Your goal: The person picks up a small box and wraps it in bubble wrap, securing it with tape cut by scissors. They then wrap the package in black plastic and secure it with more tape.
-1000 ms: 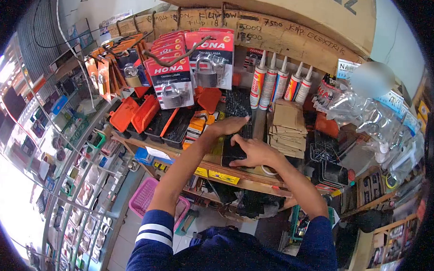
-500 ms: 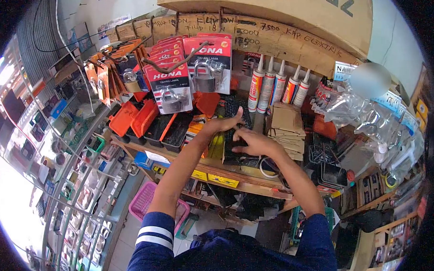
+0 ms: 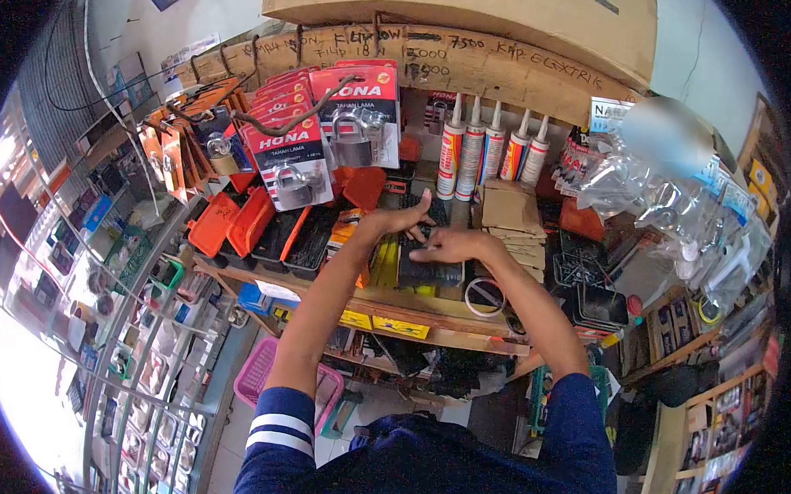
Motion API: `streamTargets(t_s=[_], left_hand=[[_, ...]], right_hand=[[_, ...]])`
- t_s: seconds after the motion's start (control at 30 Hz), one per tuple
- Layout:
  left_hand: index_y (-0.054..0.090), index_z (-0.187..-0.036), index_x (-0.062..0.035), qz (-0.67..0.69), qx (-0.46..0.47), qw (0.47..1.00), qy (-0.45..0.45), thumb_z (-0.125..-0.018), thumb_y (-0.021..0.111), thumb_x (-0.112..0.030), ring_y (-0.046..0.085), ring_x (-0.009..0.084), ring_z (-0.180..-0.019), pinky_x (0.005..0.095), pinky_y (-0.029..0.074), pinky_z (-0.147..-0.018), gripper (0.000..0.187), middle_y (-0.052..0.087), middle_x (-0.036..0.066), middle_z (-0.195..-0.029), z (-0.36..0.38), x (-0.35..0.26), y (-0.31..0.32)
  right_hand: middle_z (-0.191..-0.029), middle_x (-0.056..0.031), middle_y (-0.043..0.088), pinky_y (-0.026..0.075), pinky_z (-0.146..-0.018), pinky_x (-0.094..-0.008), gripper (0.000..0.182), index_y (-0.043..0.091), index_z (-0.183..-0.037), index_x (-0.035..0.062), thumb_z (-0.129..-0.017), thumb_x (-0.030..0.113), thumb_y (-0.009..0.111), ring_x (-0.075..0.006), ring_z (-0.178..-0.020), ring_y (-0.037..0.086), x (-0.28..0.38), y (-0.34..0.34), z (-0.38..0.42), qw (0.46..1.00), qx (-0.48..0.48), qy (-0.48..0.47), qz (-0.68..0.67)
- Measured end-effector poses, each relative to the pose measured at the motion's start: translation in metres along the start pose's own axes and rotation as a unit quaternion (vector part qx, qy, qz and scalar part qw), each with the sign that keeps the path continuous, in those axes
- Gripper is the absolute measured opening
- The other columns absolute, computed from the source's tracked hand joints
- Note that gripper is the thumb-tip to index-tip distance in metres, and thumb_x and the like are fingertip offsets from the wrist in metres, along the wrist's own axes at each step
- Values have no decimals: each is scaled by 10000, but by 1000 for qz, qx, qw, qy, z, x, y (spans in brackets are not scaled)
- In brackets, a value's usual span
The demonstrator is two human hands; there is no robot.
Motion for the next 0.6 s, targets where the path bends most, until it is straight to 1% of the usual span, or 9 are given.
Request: streamTargets(t_s=[0.03, 0.1, 0.17, 0.23, 0.27, 0.3, 0.33, 0.43, 0.6], left_hand=[[502, -1430, 11, 14, -11, 1000, 10, -850, 7, -885, 592, 195, -983, 333, 447, -965, 1177, 707, 104, -1062, 1, 0, 0], [556, -1370, 12, -3, 5, 999, 38, -872, 21, -868, 587, 186, -932, 329, 459, -934, 1145, 698, 93, -1025, 4, -1, -2], [610, -1310, 14, -19, 18, 997, 68, -894, 35, -851, 581, 177, -881, 324, 471, -902, 1120, 690, 83, -987, 6, -6, -2], [665, -1232, 13, 46, -31, 998, 40, -902, 56, -850, 557, 179, -847, 332, 471, -882, 1106, 673, 73, -945, 5, -5, 4], [580, -1387, -37, 12, -89, 996, -19, -843, 41, -903, 572, 187, -890, 363, 465, -928, 1156, 678, 98, -974, 16, -11, 5], [580, -1387, -37, 15, -88, 996, -19, -843, 41, -903, 572, 187, -890, 363, 465, -928, 1156, 678, 98, -974, 18, -12, 7], [534, -1416, -16, 2, -79, 997, -7, -853, 30, -890, 566, 182, -874, 354, 458, -928, 1156, 681, 92, -950, 20, -14, 7], [426, -1487, 0, -35, -64, 997, 39, -843, 1, -890, 563, 180, -863, 350, 448, -929, 1178, 686, 86, -916, 10, -13, 5], [344, -1541, -8, -32, -28, 997, 57, -802, -27, -914, 571, 184, -870, 355, 449, -909, 1226, 679, 76, -869, -3, -8, 9]], right_hand=[[-1101, -204, 706, 507, -899, -419, 695, 703, -1197, 94, -923, 709, 530, -332, -995, 676, -7, 5, -7, 1000, -1, -1, 1], [-1063, -207, 706, 518, -868, -429, 607, 708, -1151, 90, -913, 639, 608, -346, -951, 682, -7, 6, -8, 966, -222, -135, -10], [-1077, -216, 701, 522, -875, -444, 574, 699, -1161, 81, -907, 592, 640, -361, -961, 683, -4, 9, -6, 964, -222, -138, -42], [-1091, -225, 695, 526, -881, -458, 544, 691, -1171, 72, -900, 544, 672, -377, -971, 683, 11, 13, 9, 964, -215, -139, -74], [-1103, -238, 689, 523, -894, -473, 572, 669, -1202, 59, -893, 540, 678, -388, -997, 678, 22, 17, 20, 964, -236, -123, -21], [-1115, -250, 683, 520, -908, -488, 602, 646, -1232, 46, -885, 536, 683, -400, -1024, 672, 29, 22, 28, 960, -256, -106, 32], [-1155, -260, 675, 513, -931, -495, 737, 585, -1332, 37, -842, 573, 710, -413, -1074, 658, 26, 30, 29, 958, -248, -124, 70], [-1197, -259, 666, 509, -952, -477, 871, 524, -1418, 44, -814, 647, 701, -414, -1091, 652, 34, 29, 45, 964, -216, -125, 90], [-1158, -244, 692, 511, -954, -442, 894, 534, -1437, 83, -825, 728, 639, -384, -1062, 673, 17, 18, 27, 993, -83, -81, 11]])
Point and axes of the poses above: each hand's wrist, its own z-axis away from the middle knuckle, its own y-axis out of the palm, x = y × z, the point moved 2 cm from there along -z, towards the middle knuckle
